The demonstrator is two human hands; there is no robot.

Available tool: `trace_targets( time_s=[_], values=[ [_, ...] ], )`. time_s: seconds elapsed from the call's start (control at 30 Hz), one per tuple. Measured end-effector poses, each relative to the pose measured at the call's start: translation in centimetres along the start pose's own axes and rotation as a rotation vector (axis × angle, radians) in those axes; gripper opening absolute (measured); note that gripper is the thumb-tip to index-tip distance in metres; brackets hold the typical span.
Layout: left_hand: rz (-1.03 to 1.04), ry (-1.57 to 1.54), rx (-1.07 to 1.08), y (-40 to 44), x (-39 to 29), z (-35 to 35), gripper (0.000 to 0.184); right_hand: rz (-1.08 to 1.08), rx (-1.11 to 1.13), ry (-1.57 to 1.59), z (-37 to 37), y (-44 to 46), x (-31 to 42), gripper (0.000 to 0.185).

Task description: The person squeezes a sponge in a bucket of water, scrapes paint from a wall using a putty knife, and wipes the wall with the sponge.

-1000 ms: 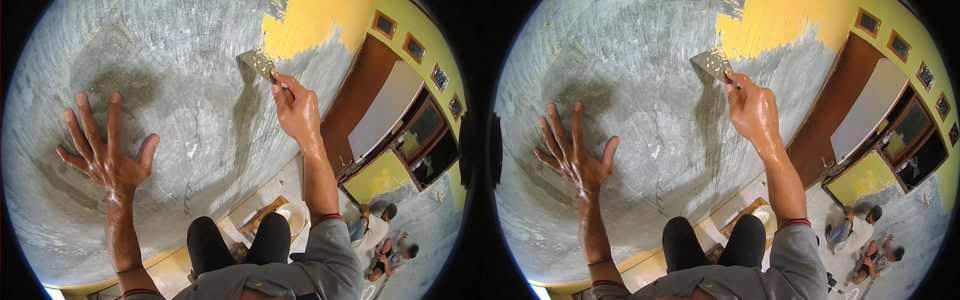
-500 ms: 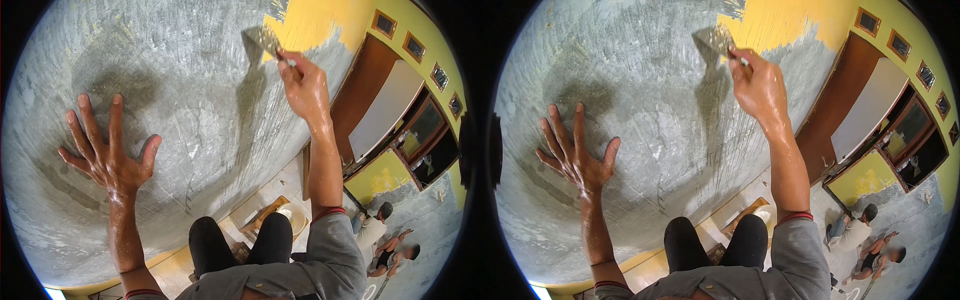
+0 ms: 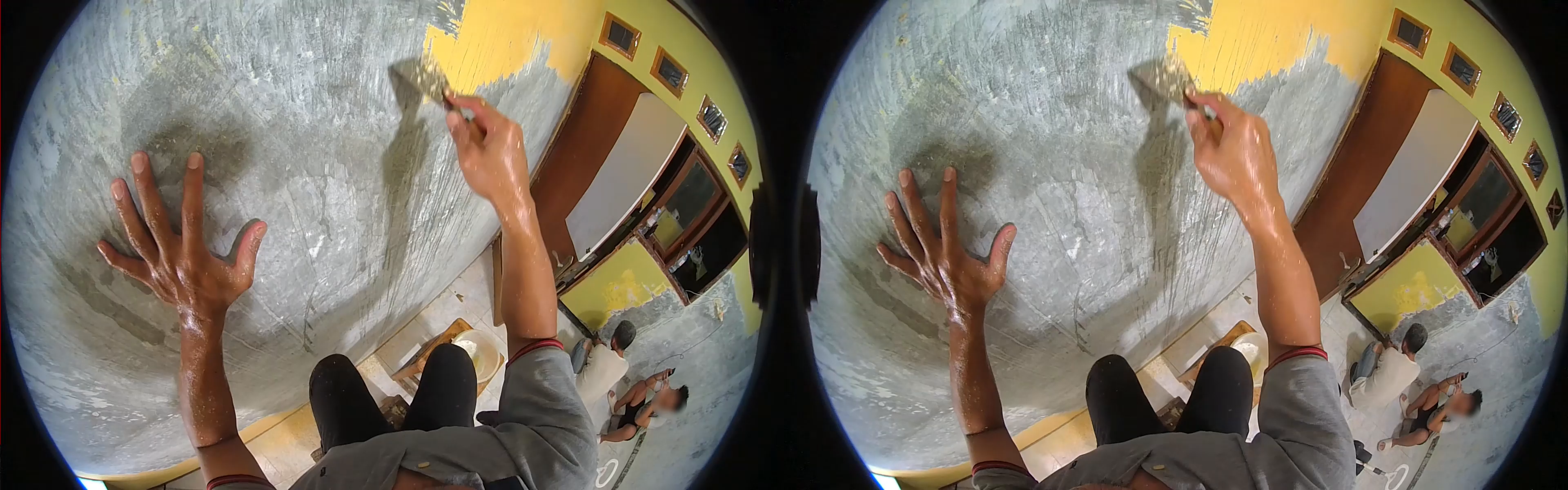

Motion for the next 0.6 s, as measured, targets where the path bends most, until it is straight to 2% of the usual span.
trace_targets(
  time_s=[0.23, 0.33, 0.57, 0.6],
  values=[
    [0.0, -0.015, 0.002, 0.1, 0.1, 0.0, 0.091, -0.073, -0.017, 0.008, 0.8, -1.4, -1.0, 0.029],
    [0.008, -0.007, -0.013, 0.0, 0.1, 0.0, 0.09, 0.007, -0.044, 0.009, 0.3, -0.9, -0.2, 0.027],
    [-0.011, -0.026, 0.014, 0.0, 0.0, 0.1, 0.086, -0.037, -0.029, -0.039, 0.6, -1.7, 0.2, 0.025],
    [-0.018, -0.021, 0.024, 0.0, 0.1, 0.2, 0.084, 0.013, -0.008, -0.013, 0.2, -1.1, 0.1, 0.025]
  ],
)
Point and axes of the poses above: each hand's wrist, its own y-axis towards the middle knuckle, its own z-axis out of the palm, x = y × z, the point moved 7 cm from there along y, towards the middle knuckle, and after that the axes turned 8 degrees about x, right-handed, at the moved point
